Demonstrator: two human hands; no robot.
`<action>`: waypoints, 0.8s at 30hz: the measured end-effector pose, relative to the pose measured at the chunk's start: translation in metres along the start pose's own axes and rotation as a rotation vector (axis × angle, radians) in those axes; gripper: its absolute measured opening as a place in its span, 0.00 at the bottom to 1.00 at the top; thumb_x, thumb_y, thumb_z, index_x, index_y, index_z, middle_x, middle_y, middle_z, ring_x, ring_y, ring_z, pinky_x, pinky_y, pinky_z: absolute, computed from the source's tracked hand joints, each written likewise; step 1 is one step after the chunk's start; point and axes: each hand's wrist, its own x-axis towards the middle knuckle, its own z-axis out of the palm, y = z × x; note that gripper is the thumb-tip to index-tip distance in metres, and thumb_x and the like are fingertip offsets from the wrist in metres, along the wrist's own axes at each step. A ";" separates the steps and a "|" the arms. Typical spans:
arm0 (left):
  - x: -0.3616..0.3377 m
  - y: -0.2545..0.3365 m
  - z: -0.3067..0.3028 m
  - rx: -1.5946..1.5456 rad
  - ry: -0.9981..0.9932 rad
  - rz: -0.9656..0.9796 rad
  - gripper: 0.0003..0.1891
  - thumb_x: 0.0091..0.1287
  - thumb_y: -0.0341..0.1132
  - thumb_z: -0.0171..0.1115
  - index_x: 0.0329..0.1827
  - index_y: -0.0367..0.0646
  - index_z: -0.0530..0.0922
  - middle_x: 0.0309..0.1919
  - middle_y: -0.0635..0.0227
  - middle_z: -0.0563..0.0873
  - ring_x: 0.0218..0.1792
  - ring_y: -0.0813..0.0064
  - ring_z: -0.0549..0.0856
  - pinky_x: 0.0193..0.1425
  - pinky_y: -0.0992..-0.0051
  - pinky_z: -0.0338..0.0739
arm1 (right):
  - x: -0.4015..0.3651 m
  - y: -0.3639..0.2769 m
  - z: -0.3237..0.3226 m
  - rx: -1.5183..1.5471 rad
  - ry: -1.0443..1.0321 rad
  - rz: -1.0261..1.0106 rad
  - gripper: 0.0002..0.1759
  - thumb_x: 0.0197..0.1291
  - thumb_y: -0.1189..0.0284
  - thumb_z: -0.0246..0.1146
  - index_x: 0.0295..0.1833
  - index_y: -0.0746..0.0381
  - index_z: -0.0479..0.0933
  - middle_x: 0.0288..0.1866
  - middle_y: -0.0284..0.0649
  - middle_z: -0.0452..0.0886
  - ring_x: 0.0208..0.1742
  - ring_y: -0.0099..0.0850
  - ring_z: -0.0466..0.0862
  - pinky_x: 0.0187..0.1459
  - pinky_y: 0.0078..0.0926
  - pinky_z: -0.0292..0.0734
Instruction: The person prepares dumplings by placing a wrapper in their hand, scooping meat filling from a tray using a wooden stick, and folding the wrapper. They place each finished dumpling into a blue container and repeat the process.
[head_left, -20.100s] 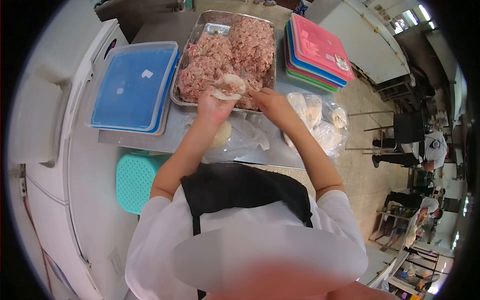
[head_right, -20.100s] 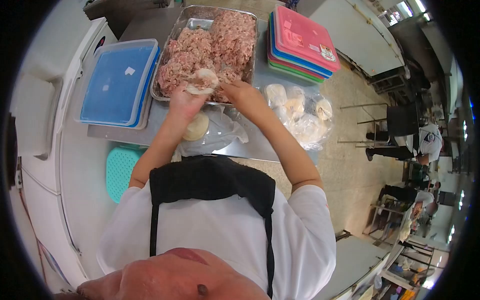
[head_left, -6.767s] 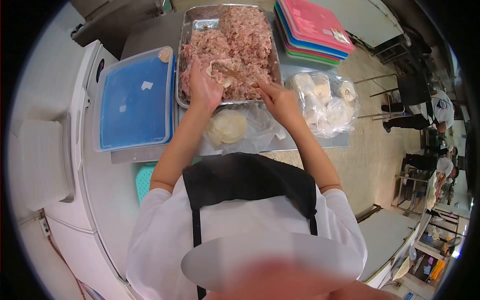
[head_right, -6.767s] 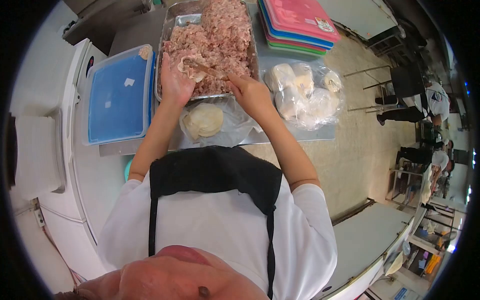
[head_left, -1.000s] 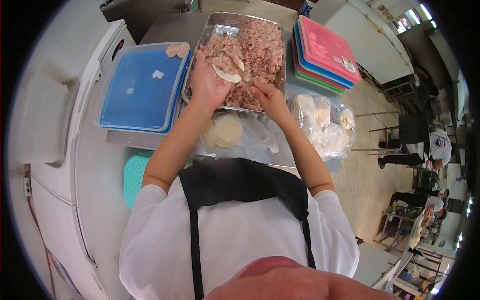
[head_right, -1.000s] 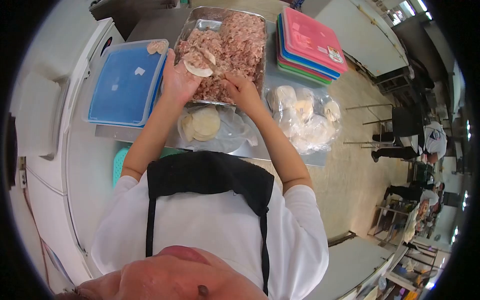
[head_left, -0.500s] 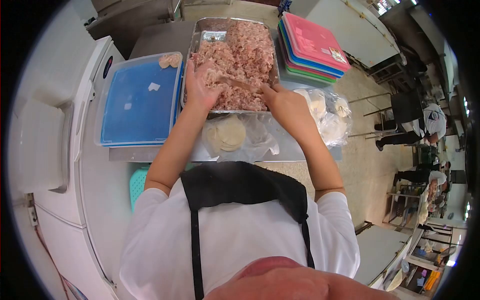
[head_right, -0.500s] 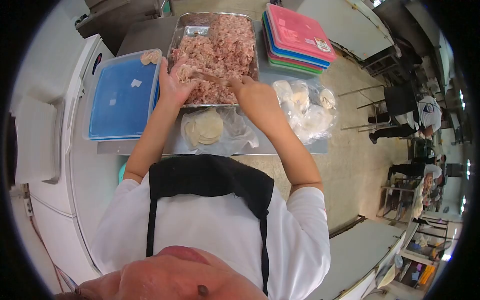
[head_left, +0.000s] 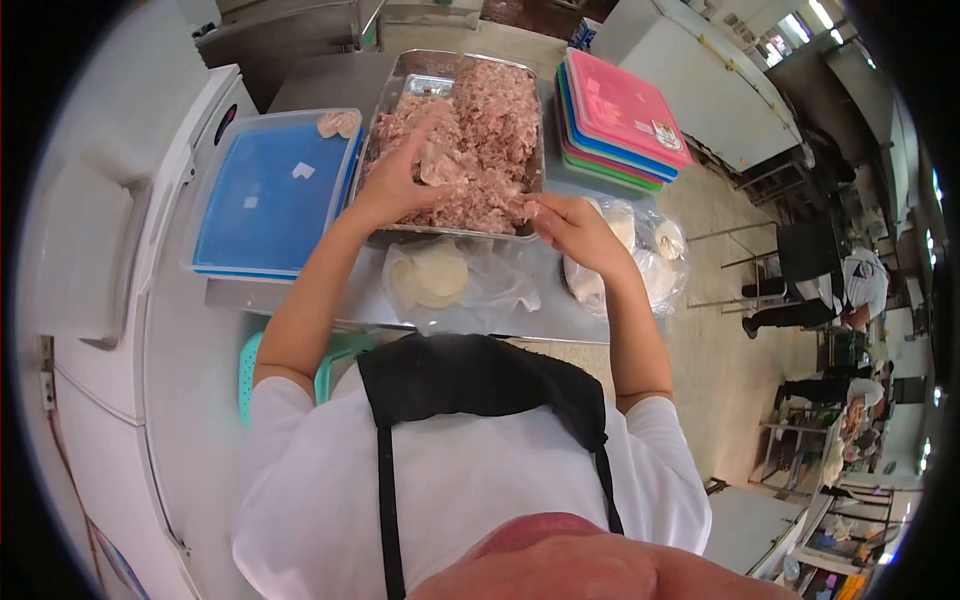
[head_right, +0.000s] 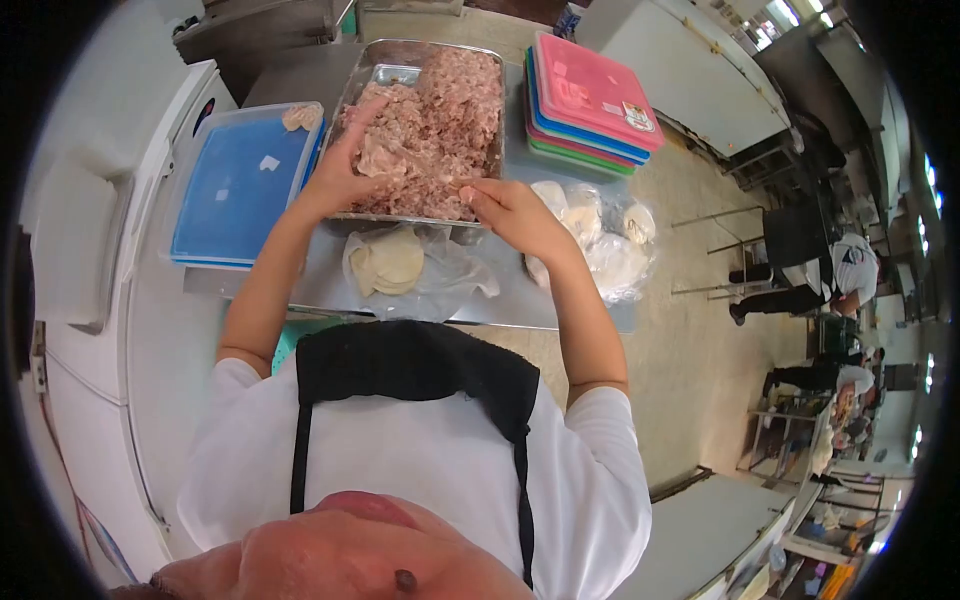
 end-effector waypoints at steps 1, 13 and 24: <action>0.002 0.006 -0.003 0.001 -0.107 -0.024 0.33 0.52 0.29 0.70 0.65 0.47 0.71 0.64 0.63 0.73 0.63 0.70 0.75 0.64 0.68 0.72 | 0.000 0.004 -0.003 -0.041 -0.035 -0.027 0.19 0.69 0.63 0.57 0.56 0.65 0.79 0.22 0.29 0.69 0.25 0.18 0.68 0.29 0.20 0.66; -0.005 -0.010 0.025 0.100 -0.265 -0.302 0.24 0.51 0.37 0.74 0.51 0.38 0.79 0.47 0.60 0.84 0.49 0.67 0.82 0.55 0.71 0.74 | 0.042 0.080 -0.009 -0.340 0.072 -0.446 0.15 0.66 0.65 0.59 0.55 0.58 0.78 0.40 0.49 0.84 0.39 0.44 0.84 0.40 0.37 0.78; -0.024 -0.031 0.022 0.084 -0.066 -0.392 0.28 0.54 0.40 0.73 0.56 0.39 0.76 0.53 0.53 0.81 0.55 0.65 0.80 0.60 0.70 0.72 | 0.053 0.120 -0.011 -0.774 0.038 -0.147 0.16 0.66 0.61 0.56 0.56 0.53 0.79 0.40 0.51 0.83 0.42 0.48 0.82 0.42 0.41 0.76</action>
